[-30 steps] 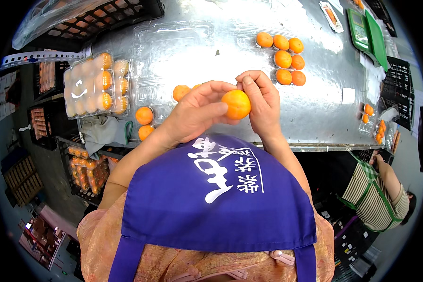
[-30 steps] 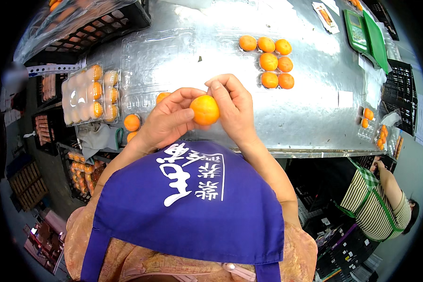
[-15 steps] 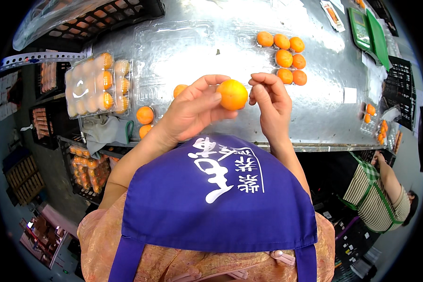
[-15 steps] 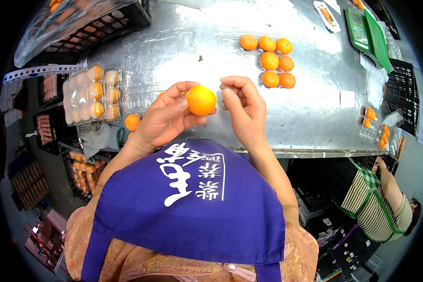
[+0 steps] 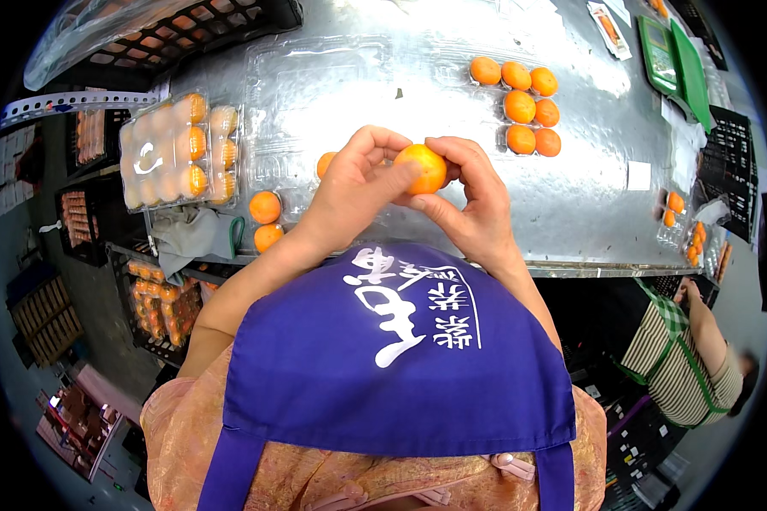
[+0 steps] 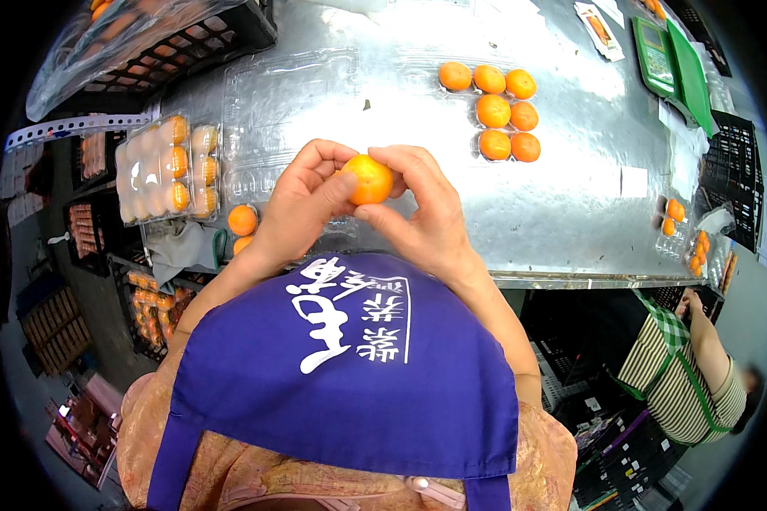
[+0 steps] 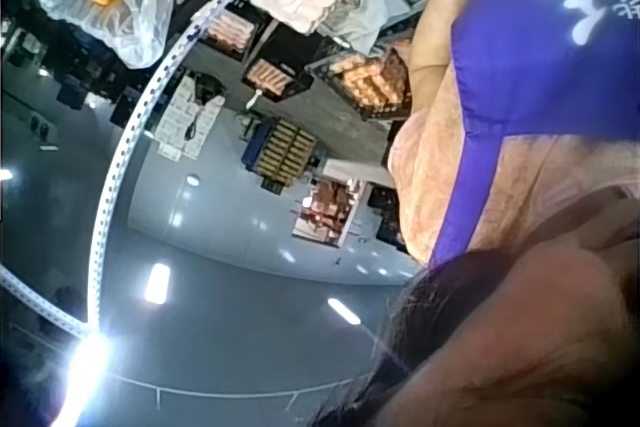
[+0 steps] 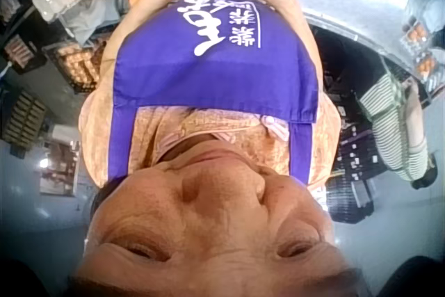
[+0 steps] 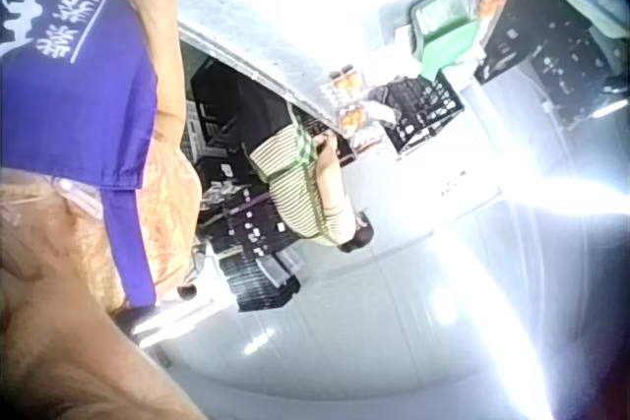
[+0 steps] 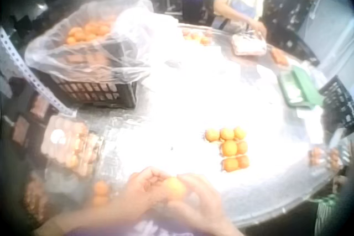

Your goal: The person sorts persimmons by hand on a metal table, placing them into groups and then into plastic containers.

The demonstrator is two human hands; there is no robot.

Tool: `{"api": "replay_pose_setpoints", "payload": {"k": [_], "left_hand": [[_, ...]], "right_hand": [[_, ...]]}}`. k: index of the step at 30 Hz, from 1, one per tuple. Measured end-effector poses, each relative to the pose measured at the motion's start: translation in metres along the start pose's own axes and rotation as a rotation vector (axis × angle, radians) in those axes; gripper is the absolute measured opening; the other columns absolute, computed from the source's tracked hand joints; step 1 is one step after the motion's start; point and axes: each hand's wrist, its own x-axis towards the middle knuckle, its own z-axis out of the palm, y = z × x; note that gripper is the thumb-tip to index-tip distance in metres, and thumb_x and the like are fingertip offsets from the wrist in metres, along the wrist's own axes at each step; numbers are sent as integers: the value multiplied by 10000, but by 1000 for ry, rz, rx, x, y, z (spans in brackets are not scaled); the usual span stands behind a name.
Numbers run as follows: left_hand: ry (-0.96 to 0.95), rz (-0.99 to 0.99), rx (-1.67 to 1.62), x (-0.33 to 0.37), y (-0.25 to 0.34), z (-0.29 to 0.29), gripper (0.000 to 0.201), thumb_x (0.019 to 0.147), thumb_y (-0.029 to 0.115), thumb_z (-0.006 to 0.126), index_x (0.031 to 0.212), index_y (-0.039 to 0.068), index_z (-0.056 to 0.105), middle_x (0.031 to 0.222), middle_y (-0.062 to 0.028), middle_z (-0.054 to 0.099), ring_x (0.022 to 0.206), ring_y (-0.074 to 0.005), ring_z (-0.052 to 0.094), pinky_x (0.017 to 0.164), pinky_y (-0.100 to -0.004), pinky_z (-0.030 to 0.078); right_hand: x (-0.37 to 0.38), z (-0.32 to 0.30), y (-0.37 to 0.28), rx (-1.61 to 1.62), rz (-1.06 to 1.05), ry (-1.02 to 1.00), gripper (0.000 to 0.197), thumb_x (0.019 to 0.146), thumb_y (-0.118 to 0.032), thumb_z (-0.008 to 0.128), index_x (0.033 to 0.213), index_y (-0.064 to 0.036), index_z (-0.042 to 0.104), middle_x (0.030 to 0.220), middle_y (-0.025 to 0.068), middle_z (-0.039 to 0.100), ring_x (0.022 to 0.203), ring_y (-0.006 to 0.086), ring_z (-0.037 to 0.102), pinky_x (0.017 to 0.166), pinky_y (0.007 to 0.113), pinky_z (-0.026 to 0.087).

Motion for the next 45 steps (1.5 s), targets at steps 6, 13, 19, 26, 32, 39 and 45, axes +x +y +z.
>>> {"api": "replay_pose_setpoints", "payload": {"k": [6,13,19,26,32,39,45], "left_hand": [[-3,63,121,3,2,1,224,1044,154,525,1206,-1,515,1094,-112,644,958,-141,658,789,-274,577],[25,6,81,6,4,-7,231,1077,178,445,1189,0,541,1091,-107,639,952,-158,661,805,-308,596],[57,44,-58,6,1,-7,175,1038,109,505,1150,-12,564,1071,-121,661,942,-185,690,801,-298,608],[81,142,55,3,4,-3,139,1007,52,550,1128,-16,563,1059,-116,660,948,-174,685,878,-320,577],[97,192,123,3,1,-4,114,1001,36,553,1102,-14,570,1016,-92,656,949,-160,678,863,-306,568],[77,142,84,4,-1,-9,116,1003,20,539,1115,6,567,1056,-68,632,987,-136,646,871,-306,573],[43,47,206,-9,-8,-28,176,995,32,559,1170,13,564,1132,-67,623,1044,-132,624,883,-319,569]], "right_hand": [[0,1,1,-53,-18,15,563,705,6,817,1223,-25,597,1136,119,617,950,215,613,782,307,521],[1,-2,6,78,36,-9,548,734,6,791,1242,-22,586,1182,119,606,1011,204,612,826,302,518],[0,-4,8,429,211,-43,550,809,50,727,1325,-9,548,1297,109,540,1129,191,591,932,325,525],[3,-7,10,409,285,-85,575,843,41,720,1373,7,500,1290,116,568,1117,187,611,959,327,527],[2,-5,9,515,360,-72,614,857,34,721,1407,6,450,1223,112,627,1088,187,635,950,325,532],[4,-3,9,607,430,-72,604,856,37,722,1396,5,452,1225,109,621,1117,181,626,957,321,531],[6,-3,19,454,428,-109,576,857,21,732,1373,5,477,1196,83,630,1075,143,622,912,286,523]]}}
